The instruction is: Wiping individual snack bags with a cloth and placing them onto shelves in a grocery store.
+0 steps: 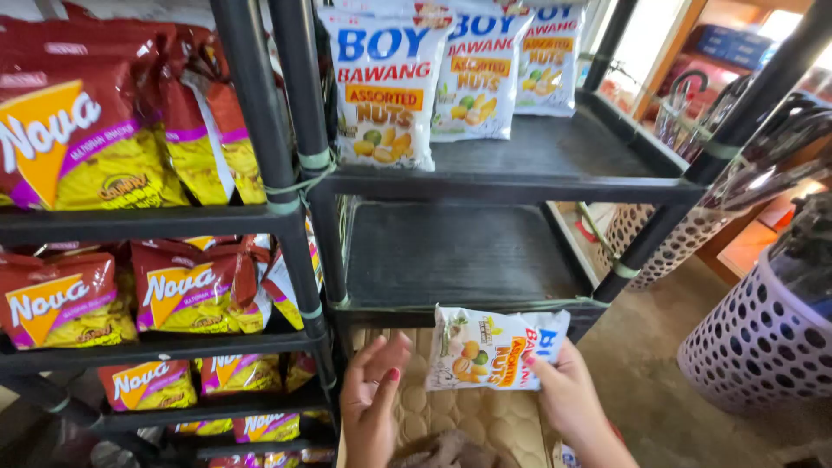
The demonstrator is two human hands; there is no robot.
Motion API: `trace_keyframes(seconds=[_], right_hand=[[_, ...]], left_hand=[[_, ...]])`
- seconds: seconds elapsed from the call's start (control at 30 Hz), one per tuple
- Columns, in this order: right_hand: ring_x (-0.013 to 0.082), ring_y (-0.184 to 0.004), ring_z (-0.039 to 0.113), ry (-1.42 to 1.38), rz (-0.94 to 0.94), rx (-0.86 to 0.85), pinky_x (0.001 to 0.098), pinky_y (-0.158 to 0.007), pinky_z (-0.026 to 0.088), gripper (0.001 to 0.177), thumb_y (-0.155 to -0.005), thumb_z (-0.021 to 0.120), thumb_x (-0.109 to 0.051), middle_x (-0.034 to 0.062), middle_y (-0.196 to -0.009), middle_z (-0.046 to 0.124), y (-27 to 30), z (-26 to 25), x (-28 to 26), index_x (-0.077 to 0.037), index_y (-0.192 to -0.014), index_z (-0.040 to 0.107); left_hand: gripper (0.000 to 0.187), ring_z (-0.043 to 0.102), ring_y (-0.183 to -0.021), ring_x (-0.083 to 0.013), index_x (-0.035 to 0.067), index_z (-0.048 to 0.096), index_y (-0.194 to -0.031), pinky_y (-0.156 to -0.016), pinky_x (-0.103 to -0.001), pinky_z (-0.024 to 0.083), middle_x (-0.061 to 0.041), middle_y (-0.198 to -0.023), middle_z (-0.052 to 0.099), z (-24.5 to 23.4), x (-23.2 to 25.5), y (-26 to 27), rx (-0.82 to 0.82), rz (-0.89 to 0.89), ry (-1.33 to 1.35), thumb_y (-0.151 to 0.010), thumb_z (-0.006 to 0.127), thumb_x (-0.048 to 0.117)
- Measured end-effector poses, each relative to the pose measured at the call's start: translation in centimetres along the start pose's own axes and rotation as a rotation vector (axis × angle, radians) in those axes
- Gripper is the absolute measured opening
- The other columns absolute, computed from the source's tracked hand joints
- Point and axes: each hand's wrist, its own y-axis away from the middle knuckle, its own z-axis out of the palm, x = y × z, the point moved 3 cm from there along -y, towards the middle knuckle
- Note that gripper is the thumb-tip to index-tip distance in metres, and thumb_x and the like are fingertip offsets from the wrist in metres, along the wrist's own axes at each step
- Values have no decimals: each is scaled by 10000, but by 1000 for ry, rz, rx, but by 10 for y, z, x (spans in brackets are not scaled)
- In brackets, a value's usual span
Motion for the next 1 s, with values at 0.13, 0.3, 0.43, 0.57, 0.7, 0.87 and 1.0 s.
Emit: trace_keyframes(seconds=[0.13, 0.3, 0.43, 0.57, 0.7, 0.87, 1.0], right_hand=[[171, -708, 684, 559, -90, -165, 289, -651, 566, 331, -771, 756, 93, 138, -892, 795, -11, 55, -108, 79, -1096, 696], [109, -602, 740, 1222, -152, -485, 263, -563, 602, 435, -647, 905, -160, 14, -787, 866, -10, 129, -187, -90, -1049, 752], [115, -572, 763, 1411, -195, -600, 264, -555, 607, 429, -636, 849, -187, -29, -797, 884, -5, 170, -224, -141, -1048, 741], [154, -624, 800, 1591, -358, -609, 309, -605, 615, 474, -646, 880, -272, -46, -884, 869, -4, 193, -250, -194, -1091, 736], [186, -594, 757, 1767, -574, -531, 342, -598, 567, 483, -629, 890, -354, -35, -821, 836, 2, 216, -275, -222, -1072, 750], [330, -914, 658, 1476, -864, -356, 403, -650, 586, 721, -698, 827, -190, 200, -1292, 599, 5, 225, -296, 33, -1311, 521], [375, -1302, 406, 761, -650, -413, 491, -1029, 454, 814, -810, 527, 38, 188, -1486, 261, -35, 180, -276, -108, -1532, 180]], left_hand=[[750, 420, -1489, -347, 24, 542, -1353, -1210, -476, 381, -189, -1551, 470, 59, 81, -31, -336, 443, -618, -676, 862, 13], [1212, 640, -1208, -344, 87, 168, -1596, -907, -445, 514, -224, -1474, 548, 111, 106, -57, -850, 352, -1229, -707, 818, 591], [1235, 763, -845, -269, 195, 180, -1599, -667, -360, 580, -124, -1278, 690, 119, 95, -62, -897, 105, -1045, -605, 860, 468], [980, 758, -905, -281, 68, 339, -1520, -712, -359, 582, -158, -1157, 736, 137, 109, -58, -812, 103, -767, -699, 828, 280], [832, 748, -883, -234, 47, 461, -1400, -719, -321, 608, -127, -1082, 737, 146, 105, -65, -716, 119, -600, -677, 853, 172], [771, 732, -905, -235, 22, 487, -1357, -762, -338, 606, -131, -1118, 717, 160, 122, -95, -565, 227, -491, -691, 843, 174], [770, 704, -1102, -263, 42, 395, -1417, -939, -374, 608, -134, -1278, 640, 178, 133, -135, -477, 461, -359, -770, 796, 153]])
